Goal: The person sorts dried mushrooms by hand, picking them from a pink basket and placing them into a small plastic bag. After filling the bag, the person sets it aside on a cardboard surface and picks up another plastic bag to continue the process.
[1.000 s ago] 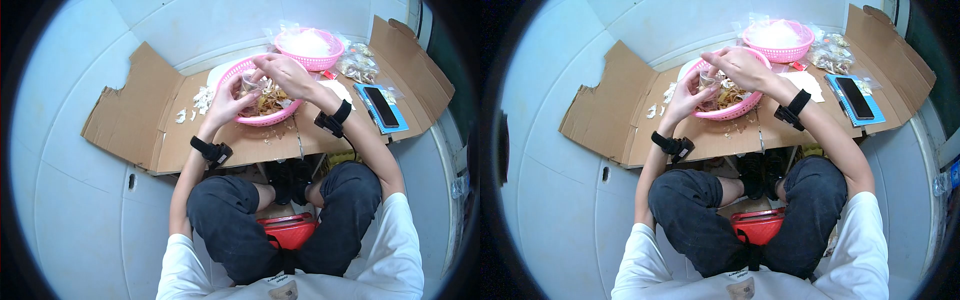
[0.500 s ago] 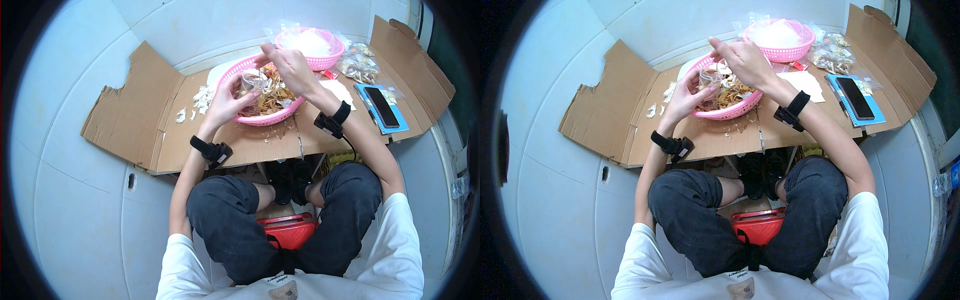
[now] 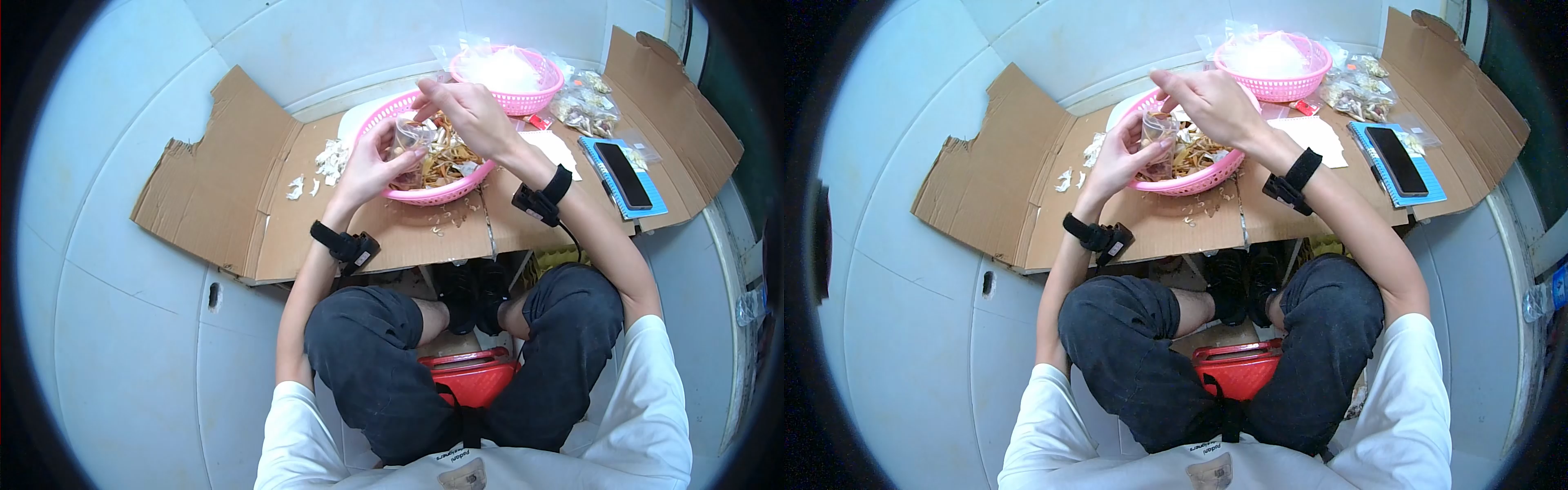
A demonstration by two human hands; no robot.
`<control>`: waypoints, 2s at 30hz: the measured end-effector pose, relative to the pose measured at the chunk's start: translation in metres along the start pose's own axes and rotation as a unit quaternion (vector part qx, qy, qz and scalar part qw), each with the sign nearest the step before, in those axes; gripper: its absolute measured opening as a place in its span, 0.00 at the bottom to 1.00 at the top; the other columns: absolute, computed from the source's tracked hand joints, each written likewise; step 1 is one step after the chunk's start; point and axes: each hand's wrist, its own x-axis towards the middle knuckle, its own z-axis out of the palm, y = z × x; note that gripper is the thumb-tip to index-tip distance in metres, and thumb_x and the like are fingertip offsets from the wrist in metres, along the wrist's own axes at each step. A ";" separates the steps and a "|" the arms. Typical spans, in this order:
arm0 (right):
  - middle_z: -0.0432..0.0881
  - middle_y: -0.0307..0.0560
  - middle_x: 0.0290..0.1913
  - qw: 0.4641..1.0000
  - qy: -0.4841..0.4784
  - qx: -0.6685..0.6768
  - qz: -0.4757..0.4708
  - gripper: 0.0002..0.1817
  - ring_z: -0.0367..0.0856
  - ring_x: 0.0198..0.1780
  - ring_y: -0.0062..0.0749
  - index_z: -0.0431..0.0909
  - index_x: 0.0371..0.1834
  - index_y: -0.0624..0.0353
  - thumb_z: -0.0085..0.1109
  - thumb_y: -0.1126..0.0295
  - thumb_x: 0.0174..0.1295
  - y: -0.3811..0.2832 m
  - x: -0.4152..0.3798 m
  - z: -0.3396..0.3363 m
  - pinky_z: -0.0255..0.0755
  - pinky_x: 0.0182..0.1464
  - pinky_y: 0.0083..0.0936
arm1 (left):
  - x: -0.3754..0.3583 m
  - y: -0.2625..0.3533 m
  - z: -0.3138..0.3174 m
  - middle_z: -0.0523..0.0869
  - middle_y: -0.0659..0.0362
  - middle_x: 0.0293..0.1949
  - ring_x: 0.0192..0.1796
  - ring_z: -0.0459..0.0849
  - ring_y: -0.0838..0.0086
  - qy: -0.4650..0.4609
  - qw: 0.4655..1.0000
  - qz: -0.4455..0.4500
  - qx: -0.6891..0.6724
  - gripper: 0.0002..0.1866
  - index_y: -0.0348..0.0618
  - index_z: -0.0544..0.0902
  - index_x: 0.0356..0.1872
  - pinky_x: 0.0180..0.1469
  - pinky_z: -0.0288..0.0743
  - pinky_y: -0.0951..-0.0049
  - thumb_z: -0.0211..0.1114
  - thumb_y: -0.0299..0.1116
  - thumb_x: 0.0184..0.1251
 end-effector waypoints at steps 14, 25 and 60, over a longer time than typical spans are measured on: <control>0.89 0.55 0.31 1.000 0.010 0.006 -0.008 0.34 0.89 0.35 0.39 0.87 0.44 0.68 0.44 0.43 0.78 -0.006 -0.003 0.005 0.79 0.41 0.33 | 0.001 0.000 -0.001 0.84 0.53 0.58 0.59 0.83 0.73 -0.007 1.000 -0.005 -0.010 0.27 0.33 0.73 0.66 0.61 0.81 0.70 0.72 0.28 0.69; 0.89 0.53 0.30 0.993 0.066 -0.060 0.080 0.28 0.90 0.36 0.40 0.88 0.46 0.64 0.49 0.48 0.77 -0.005 -0.001 -0.001 0.80 0.41 0.32 | 0.000 0.003 0.001 0.84 0.54 0.57 0.59 0.84 0.74 -0.007 1.000 -0.017 -0.023 0.24 0.33 0.73 0.65 0.63 0.81 0.69 0.69 0.26 0.71; 0.86 0.52 0.27 0.999 0.030 -0.014 -0.014 0.30 0.83 0.30 0.38 0.89 0.40 0.63 0.48 0.46 0.78 -0.007 -0.009 0.007 0.75 0.38 0.33 | 0.000 0.003 0.001 0.84 0.54 0.56 0.58 0.84 0.75 0.005 1.000 0.000 -0.012 0.26 0.33 0.73 0.65 0.61 0.81 0.72 0.71 0.28 0.69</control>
